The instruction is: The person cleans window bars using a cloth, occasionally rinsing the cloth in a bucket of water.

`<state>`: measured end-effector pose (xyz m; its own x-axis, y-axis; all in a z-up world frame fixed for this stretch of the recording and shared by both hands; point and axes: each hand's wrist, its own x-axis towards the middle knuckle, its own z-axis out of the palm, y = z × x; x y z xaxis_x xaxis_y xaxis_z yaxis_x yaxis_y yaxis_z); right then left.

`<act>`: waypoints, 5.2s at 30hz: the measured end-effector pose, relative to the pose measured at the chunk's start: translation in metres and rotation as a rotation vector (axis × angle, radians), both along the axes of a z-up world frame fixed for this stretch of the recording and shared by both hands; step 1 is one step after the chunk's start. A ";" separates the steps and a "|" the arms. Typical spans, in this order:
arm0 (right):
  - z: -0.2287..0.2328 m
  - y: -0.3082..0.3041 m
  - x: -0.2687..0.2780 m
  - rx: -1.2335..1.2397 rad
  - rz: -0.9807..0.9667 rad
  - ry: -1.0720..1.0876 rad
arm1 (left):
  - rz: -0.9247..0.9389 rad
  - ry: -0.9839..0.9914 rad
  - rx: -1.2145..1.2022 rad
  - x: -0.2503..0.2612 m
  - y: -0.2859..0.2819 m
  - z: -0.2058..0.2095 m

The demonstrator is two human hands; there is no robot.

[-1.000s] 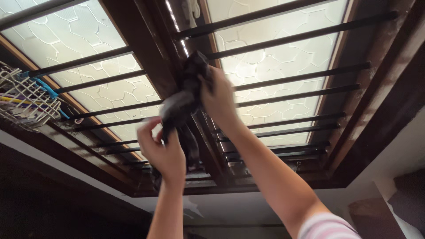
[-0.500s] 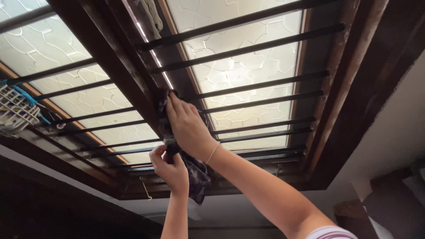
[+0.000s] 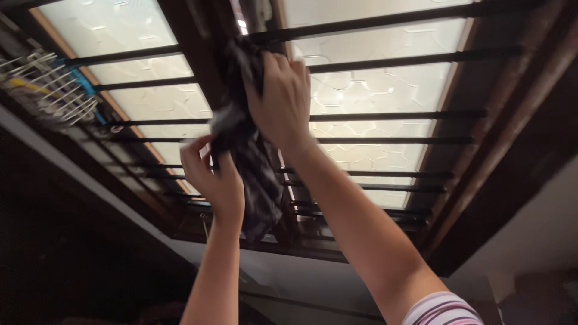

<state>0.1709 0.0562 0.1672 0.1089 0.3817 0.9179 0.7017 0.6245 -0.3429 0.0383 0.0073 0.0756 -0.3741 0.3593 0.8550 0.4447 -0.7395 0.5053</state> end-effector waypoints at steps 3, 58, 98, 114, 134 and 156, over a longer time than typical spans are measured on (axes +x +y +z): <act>0.019 0.016 -0.020 0.038 -0.094 -0.080 | 0.009 0.017 0.065 -0.007 0.004 0.037; -0.113 0.017 -0.015 -0.657 -0.022 0.001 | 0.061 0.349 0.076 -0.010 0.055 -0.036; -0.337 -0.035 -0.059 -0.323 -0.013 -0.043 | 0.208 0.453 -0.340 -0.053 0.027 -0.250; -0.277 0.013 -0.035 -0.971 0.358 0.997 | -0.223 -0.008 -0.546 -0.058 0.058 -0.184; -0.150 0.018 -0.028 -1.087 -0.253 -0.442 | -0.403 -0.052 -0.460 -0.070 0.059 -0.152; -0.212 -0.025 -0.065 -0.425 -0.287 -0.237 | -0.456 0.054 -0.574 -0.083 0.053 -0.182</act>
